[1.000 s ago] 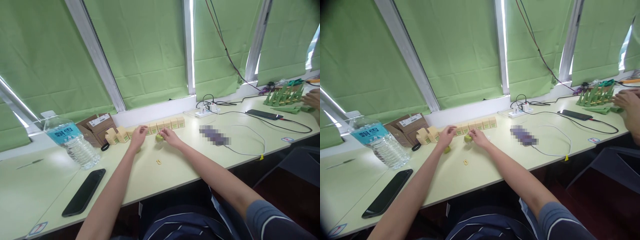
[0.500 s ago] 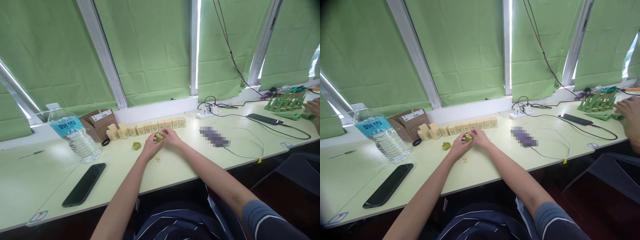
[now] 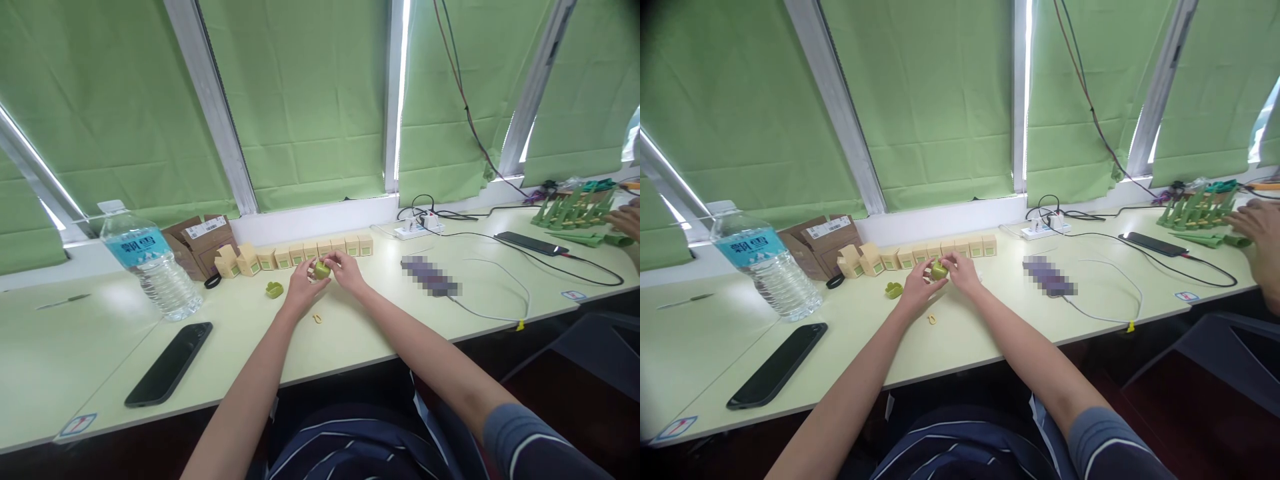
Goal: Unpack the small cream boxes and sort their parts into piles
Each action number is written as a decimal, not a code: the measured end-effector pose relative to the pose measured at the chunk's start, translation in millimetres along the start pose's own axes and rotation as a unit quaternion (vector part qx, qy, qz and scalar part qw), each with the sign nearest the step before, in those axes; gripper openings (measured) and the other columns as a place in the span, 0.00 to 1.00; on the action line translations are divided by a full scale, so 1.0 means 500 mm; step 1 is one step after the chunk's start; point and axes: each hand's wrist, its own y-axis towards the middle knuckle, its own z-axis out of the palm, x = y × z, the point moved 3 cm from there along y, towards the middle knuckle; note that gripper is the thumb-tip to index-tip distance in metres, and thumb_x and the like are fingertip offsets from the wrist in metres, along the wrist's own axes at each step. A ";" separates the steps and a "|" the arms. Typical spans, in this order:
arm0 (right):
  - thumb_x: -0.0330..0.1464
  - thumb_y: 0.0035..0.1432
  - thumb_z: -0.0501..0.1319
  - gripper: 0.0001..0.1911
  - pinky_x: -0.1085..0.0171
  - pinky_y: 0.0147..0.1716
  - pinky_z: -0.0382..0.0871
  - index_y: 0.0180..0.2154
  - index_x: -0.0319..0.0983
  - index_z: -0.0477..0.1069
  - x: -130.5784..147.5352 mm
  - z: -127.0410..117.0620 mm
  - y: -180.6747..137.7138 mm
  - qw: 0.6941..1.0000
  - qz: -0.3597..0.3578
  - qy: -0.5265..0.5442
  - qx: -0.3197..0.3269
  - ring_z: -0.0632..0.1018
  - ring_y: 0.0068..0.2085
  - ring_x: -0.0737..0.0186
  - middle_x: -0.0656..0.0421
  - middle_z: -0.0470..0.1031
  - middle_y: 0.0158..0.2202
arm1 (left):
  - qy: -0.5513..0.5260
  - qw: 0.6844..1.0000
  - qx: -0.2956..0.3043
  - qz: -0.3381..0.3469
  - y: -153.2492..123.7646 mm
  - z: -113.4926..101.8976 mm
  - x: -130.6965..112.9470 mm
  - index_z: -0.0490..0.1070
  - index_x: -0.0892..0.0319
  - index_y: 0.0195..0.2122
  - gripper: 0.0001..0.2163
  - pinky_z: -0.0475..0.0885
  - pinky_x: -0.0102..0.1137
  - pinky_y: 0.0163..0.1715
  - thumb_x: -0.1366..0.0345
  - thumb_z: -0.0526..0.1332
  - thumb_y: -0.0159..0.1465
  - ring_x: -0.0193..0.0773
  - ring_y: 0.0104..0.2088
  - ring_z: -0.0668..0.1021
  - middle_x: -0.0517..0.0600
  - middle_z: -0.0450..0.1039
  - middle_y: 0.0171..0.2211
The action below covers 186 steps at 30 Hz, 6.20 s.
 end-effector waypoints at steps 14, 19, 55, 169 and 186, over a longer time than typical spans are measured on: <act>0.39 0.63 0.57 0.09 0.59 0.44 0.72 0.37 0.42 0.72 -0.003 -0.009 0.002 0.997 -0.029 0.024 -0.062 0.79 0.41 0.58 0.57 0.80 0.38 | 0.064 0.996 -0.018 0.058 -0.005 0.002 -0.003 0.66 0.54 0.57 0.29 0.72 0.36 0.46 0.63 0.68 0.54 0.41 0.43 0.76 0.52 0.71 0.47; 0.43 0.63 0.55 0.13 0.61 0.40 0.72 0.39 0.41 0.70 -0.031 -0.041 0.018 0.987 0.004 0.078 -0.141 0.78 0.41 0.59 0.55 0.79 0.41 | 0.078 0.996 -0.028 -0.013 -0.008 -0.020 0.012 0.70 0.56 0.54 0.24 0.71 0.36 0.45 0.60 0.67 0.55 0.41 0.41 0.76 0.53 0.73 0.44; 0.39 0.59 0.57 0.10 0.59 0.43 0.72 0.35 0.41 0.72 -0.035 -0.029 0.018 0.997 0.048 0.020 -0.057 0.78 0.40 0.59 0.56 0.80 0.38 | 0.265 0.962 0.068 -0.008 0.021 -0.072 0.066 0.78 0.53 0.36 0.08 0.67 0.41 0.51 0.67 0.59 0.63 0.49 0.50 0.74 0.54 0.75 0.44; 0.35 0.60 0.58 0.10 0.61 0.42 0.68 0.38 0.40 0.76 0.001 -0.067 0.016 0.967 -0.027 -0.238 0.082 0.75 0.40 0.59 0.55 0.78 0.40 | -0.309 0.929 0.056 -0.194 -0.007 -0.022 0.020 0.68 0.58 0.52 0.28 0.73 0.42 0.50 0.56 0.73 0.53 0.38 0.37 0.81 0.57 0.73 0.46; 0.36 0.57 0.60 0.08 0.65 0.34 0.68 0.33 0.39 0.75 -0.015 -0.009 0.004 0.991 0.026 -0.072 0.114 0.75 0.32 0.64 0.59 0.78 0.33 | -0.321 0.934 0.086 -0.132 0.000 -0.012 0.019 0.70 0.60 0.50 0.25 0.73 0.42 0.49 0.50 0.67 0.57 0.40 0.37 0.82 0.54 0.79 0.39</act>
